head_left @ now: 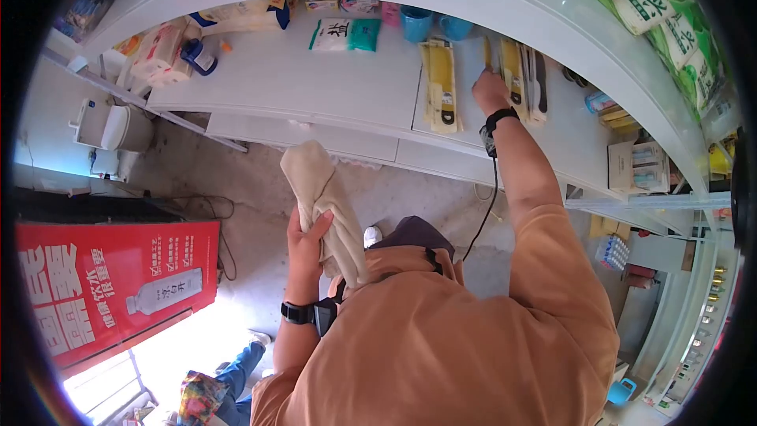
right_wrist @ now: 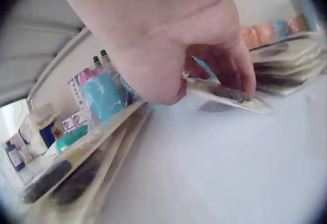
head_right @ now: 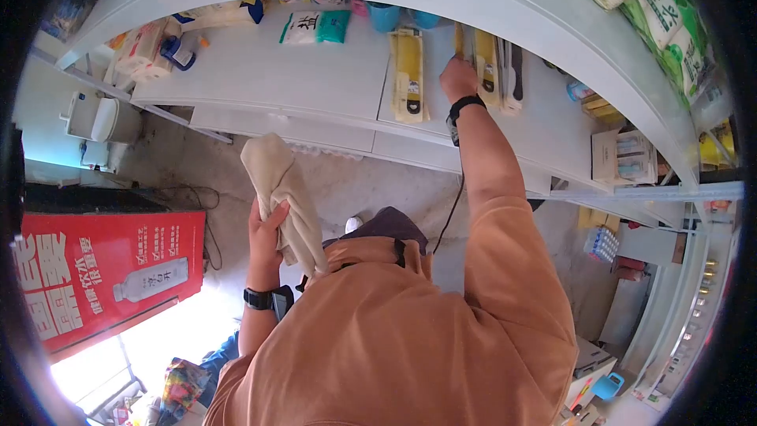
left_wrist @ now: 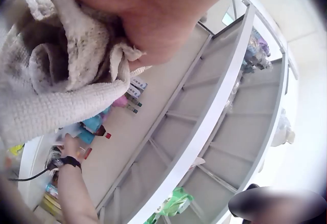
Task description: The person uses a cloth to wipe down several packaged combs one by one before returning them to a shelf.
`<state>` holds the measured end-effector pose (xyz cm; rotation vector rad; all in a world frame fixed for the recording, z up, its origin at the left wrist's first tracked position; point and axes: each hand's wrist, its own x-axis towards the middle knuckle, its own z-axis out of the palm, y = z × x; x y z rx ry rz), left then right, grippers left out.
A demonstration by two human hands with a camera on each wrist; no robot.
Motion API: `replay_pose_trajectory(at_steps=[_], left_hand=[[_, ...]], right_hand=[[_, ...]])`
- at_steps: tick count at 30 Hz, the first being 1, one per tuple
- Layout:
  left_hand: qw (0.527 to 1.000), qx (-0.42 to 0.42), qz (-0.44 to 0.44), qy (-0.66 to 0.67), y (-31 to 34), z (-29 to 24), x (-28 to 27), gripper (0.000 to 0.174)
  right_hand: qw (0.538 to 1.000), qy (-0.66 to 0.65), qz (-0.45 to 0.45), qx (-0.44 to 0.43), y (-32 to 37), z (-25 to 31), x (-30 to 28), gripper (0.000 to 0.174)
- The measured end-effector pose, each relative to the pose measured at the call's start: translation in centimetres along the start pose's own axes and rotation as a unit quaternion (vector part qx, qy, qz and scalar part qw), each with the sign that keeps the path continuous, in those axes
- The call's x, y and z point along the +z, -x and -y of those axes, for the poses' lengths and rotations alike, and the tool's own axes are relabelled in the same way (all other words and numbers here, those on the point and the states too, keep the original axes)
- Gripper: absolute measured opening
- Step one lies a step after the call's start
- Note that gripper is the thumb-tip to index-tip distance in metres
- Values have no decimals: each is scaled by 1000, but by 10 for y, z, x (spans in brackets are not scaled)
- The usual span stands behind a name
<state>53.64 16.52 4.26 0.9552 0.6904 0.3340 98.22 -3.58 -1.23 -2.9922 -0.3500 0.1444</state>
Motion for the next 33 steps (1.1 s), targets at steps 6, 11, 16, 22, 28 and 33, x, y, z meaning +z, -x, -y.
replay_pose_trajectory(at_steps=[6,11,16,22,28,33], left_hand=[[1000,-11,9,-5,5,3,21,42],[999,-24,29,-4,5,15,51,39],[990,-79,110,23,5,31,116,42],[941,-195,268,74,28,42,197,40],[914,-238,314,96,56,63,230,40],[923,-145,342,-103,78,124,237,56]], right_hand=[[993,-97,-56,41,-5,-35,14,49],[809,-586,-40,24,114,-30,-3,66],[888,-382,-101,-235,238,-41,-37,54],[900,-338,-36,-275,339,-88,-74,58],[919,-259,-129,-266,376,-160,-78,64],[906,-283,-176,-261,392,-173,-87,62]])
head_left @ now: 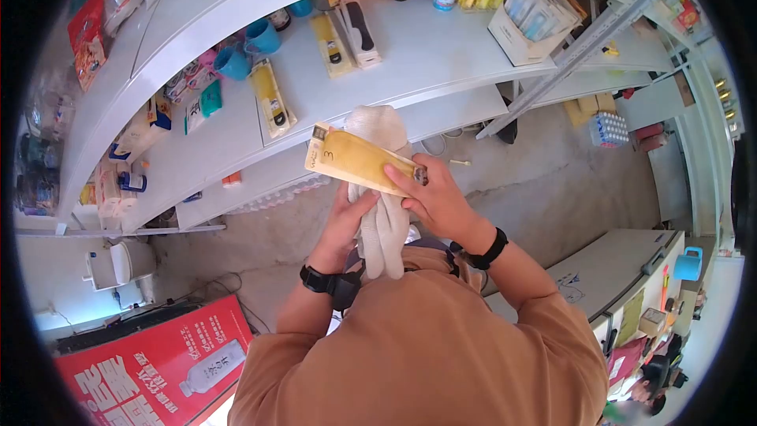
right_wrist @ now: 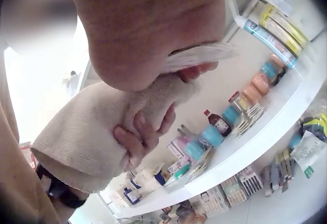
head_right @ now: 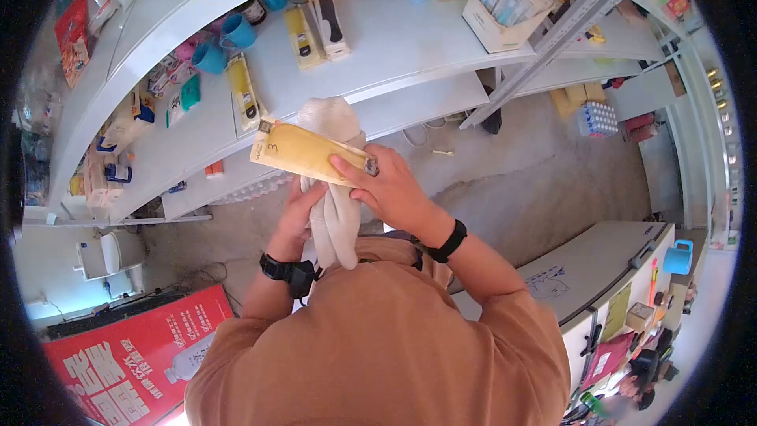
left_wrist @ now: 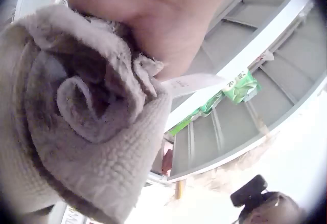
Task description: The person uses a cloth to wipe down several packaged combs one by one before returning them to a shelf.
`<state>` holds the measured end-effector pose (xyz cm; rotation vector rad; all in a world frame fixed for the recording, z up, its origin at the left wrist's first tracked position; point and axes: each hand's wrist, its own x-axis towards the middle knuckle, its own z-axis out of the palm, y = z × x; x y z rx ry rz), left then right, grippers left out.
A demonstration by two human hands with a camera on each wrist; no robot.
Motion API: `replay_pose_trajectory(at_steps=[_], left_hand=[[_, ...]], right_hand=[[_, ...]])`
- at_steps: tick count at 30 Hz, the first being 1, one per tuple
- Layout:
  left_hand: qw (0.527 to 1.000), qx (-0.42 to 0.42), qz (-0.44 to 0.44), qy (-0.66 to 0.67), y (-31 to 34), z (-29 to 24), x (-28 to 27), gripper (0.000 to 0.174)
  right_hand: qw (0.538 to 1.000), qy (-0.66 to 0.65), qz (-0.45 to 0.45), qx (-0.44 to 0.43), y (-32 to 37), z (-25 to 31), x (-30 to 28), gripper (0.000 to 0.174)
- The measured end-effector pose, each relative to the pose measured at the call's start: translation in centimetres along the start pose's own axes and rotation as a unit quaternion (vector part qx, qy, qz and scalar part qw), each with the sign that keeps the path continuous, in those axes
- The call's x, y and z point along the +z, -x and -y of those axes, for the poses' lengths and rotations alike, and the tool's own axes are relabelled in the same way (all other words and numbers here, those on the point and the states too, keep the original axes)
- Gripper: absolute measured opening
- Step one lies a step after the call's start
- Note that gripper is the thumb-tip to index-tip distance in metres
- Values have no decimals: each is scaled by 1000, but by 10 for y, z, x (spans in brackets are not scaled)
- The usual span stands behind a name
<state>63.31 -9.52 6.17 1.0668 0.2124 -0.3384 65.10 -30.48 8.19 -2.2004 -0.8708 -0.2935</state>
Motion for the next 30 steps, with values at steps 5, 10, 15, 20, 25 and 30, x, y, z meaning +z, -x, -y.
replay_pose_trajectory(at_steps=[5,10,15,20,25,30], left_hand=[[983,10,7,184,14,-20,21,48],[979,-73,-11,189,24,6,6,46],[999,-15,-9,47,27,11,27,57],[982,-1,4,191,35,-7,7,57],[988,64,4,-139,25,27,-2,56],[988,31,-14,154,29,-3,2,52]], right_hand=[[1000,-28,-4,11,31,-13,-1,65],[1000,-4,-9,10,40,-18,-5,65],[1000,-4,-4,-7,35,-13,-8,64],[1000,-19,19,-4,48,-12,-5,63],[999,-30,7,-12,39,-5,2,58],[999,-16,-24,-39,34,-13,-2,62]])
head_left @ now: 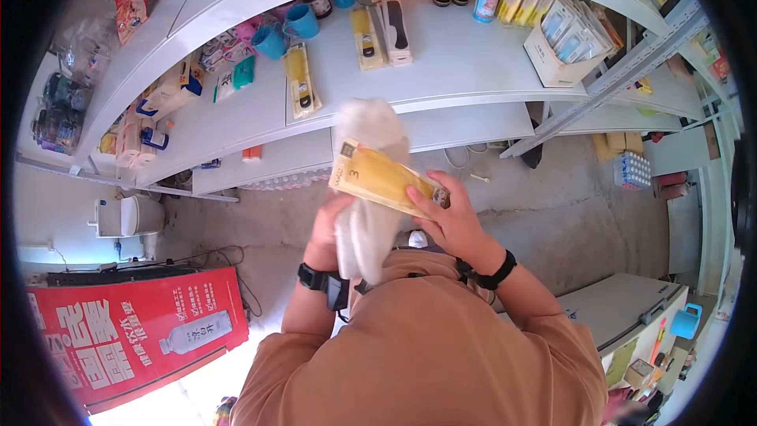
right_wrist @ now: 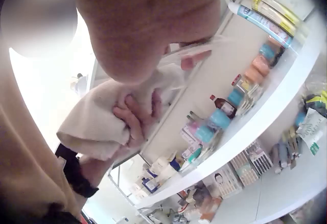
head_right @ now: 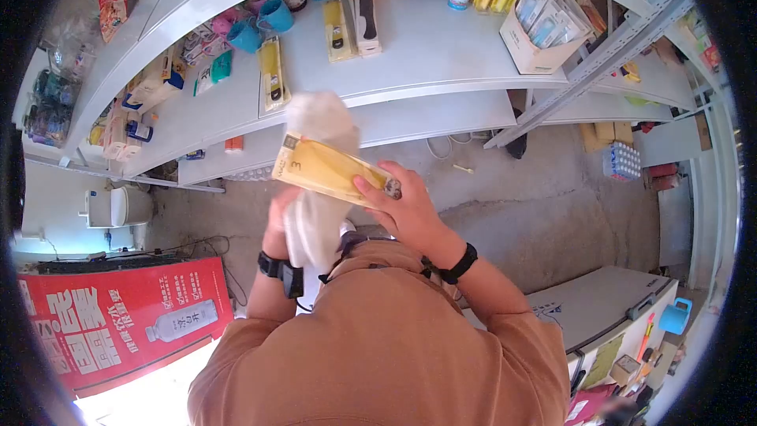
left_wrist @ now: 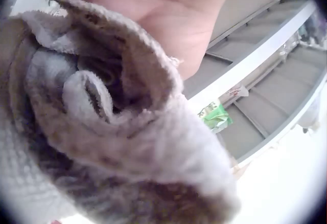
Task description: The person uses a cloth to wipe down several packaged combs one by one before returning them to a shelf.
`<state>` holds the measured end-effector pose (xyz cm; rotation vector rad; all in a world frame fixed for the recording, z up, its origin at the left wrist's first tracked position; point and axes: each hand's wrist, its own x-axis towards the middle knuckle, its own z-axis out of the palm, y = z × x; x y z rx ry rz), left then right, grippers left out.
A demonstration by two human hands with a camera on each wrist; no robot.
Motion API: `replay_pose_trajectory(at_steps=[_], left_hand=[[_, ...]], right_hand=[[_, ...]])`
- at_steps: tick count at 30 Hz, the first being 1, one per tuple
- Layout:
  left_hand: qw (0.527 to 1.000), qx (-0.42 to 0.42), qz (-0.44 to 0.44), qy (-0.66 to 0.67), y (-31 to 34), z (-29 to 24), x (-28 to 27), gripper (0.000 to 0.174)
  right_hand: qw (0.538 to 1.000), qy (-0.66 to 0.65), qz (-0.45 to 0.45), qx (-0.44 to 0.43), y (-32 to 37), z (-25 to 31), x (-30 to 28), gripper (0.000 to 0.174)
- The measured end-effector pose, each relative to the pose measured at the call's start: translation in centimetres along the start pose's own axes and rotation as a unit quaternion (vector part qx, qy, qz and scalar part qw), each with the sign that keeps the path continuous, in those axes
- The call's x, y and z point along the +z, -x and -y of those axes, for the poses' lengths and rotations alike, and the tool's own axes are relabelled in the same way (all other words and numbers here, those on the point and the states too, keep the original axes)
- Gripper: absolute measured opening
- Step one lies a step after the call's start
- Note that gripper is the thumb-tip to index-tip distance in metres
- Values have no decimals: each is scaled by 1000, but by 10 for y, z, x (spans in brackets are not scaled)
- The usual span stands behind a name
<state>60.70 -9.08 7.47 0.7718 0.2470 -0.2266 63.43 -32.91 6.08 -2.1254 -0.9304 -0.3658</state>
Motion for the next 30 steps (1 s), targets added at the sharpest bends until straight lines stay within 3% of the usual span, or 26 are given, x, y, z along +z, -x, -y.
replay_pose_trajectory(at_steps=[1,3,5,7,8,9,10,11,13,17,19,21,22,25,27,29,30], left_hand=[[997,-12,8,71,4,-9,2,51],[997,-18,0,73,6,-28,25,51],[999,19,-20,21,3,-29,25,50],[999,27,-24,28,-2,-19,22,50],[997,60,-39,-35,-6,-14,22,52],[989,93,-54,-98,-9,-12,22,54],[994,69,-56,-63,-6,-14,21,59],[994,70,-58,-62,-5,-15,20,59],[996,89,-17,-13,-1,-15,20,61],[995,77,22,-53,-3,-22,14,62],[996,78,21,-37,-6,-19,19,62],[986,18,72,-148,-11,-9,2,64],[969,39,61,-238,-10,-1,-1,68],[968,12,60,-245,-16,-2,-12,72],[986,21,15,-162,-8,-15,14,68],[997,23,-51,55,1,-21,24,65],[997,26,-39,66,1,-24,17,62]], right_hand=[[1000,-8,8,5,3,-2,0,61],[1000,-15,20,9,2,-3,-3,61],[999,-25,33,14,-2,0,-8,60],[981,-150,104,71,-11,9,-16,52],[981,-150,106,70,-13,8,-18,52],[957,-244,110,112,-14,7,-20,44],[923,-335,113,155,-15,6,-23,39],[922,-335,115,154,-16,2,-29,39],[762,-503,231,335,-16,-11,-45,35],[808,-419,267,317,-8,-35,-49,34],[810,-406,281,318,-14,-35,-52,33],[805,-394,299,326,-23,-31,-57,33],[823,-385,300,289,-31,-28,-57,32],[832,-395,293,258,-37,-24,-53,30],[786,-455,271,319,-33,-32,-45,29],[783,-453,278,322,-28,-38,-43,28],[775,-457,280,335,-26,-39,-42,27]])
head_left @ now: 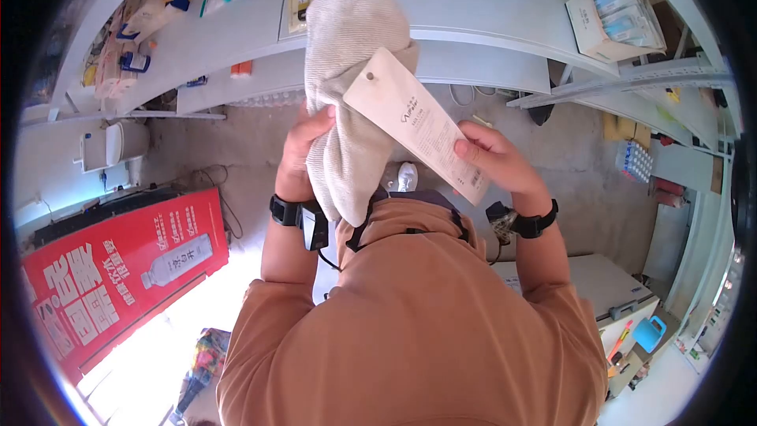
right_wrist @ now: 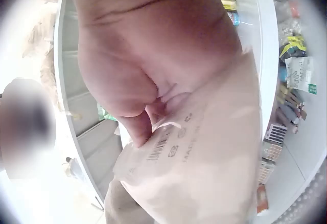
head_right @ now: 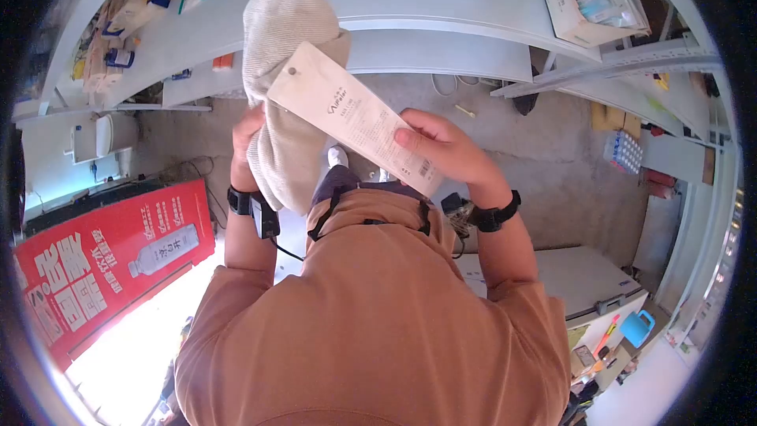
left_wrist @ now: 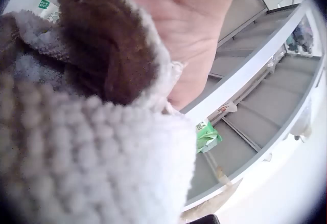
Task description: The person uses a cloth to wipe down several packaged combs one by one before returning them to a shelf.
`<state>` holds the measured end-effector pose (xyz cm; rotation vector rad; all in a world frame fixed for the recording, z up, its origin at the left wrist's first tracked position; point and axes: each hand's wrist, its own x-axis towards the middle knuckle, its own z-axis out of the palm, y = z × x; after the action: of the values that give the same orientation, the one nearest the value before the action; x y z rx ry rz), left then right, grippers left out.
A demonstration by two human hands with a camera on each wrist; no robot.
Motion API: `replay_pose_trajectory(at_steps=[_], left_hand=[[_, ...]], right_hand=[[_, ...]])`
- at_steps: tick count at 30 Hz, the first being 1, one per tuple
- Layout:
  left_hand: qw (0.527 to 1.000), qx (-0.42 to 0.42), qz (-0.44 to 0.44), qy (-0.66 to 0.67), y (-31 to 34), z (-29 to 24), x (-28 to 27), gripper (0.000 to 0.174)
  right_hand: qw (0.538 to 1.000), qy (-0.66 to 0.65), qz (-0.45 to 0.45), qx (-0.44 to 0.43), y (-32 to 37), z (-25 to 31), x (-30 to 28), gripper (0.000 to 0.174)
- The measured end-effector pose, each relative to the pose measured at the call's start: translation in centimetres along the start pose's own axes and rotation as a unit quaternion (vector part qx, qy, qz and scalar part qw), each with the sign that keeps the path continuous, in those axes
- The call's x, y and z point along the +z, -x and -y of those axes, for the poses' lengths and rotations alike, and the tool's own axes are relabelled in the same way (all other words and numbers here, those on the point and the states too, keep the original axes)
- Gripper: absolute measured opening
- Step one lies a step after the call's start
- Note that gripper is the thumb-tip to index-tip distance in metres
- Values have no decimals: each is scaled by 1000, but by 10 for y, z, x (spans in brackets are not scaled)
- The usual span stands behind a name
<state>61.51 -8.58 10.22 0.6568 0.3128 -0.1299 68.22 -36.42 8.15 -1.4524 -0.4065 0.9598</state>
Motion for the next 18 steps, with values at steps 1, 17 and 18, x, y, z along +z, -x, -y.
replay_pose_trajectory(at_steps=[1,17,18], left_hand=[[1000,2,-6,5,0,-2,-3,62],[998,20,-13,-63,7,-46,-48,64],[998,18,-10,-52,5,-46,-53,63]], right_hand=[[1000,-10,-1,13,-1,-1,1,27],[983,165,-70,25,-48,23,65,27],[980,163,-114,-5,-51,22,72,27]])
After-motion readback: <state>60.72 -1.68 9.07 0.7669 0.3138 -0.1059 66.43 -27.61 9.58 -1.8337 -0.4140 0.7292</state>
